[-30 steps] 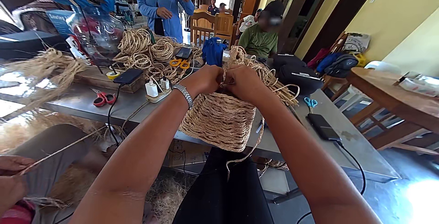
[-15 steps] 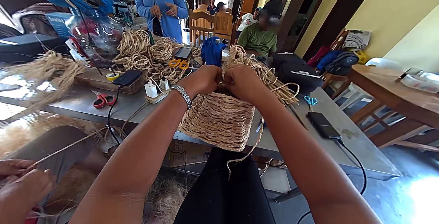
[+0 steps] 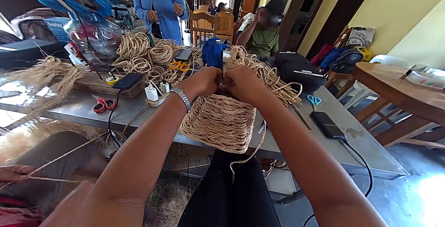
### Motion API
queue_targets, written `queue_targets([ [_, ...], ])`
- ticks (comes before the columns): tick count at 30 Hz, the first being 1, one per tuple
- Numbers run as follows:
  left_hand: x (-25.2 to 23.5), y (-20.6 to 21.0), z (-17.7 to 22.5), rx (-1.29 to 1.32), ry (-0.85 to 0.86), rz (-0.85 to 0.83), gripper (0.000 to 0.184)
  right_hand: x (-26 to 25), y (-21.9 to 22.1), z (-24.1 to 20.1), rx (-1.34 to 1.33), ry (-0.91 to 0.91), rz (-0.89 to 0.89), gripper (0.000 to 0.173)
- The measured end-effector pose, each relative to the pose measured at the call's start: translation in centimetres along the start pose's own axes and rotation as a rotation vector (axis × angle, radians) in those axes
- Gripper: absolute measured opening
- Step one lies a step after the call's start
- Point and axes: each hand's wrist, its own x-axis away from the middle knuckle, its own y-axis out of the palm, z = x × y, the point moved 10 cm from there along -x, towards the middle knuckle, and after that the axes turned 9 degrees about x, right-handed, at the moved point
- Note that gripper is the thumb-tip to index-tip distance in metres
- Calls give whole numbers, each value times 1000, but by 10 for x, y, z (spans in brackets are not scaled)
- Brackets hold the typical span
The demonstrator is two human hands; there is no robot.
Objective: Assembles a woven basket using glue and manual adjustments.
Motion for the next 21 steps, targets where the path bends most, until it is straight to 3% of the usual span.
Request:
queue_targets([
  [21, -5, 0, -5, 21, 11, 17, 13, -2, 0, 1, -3, 12, 6, 12],
])
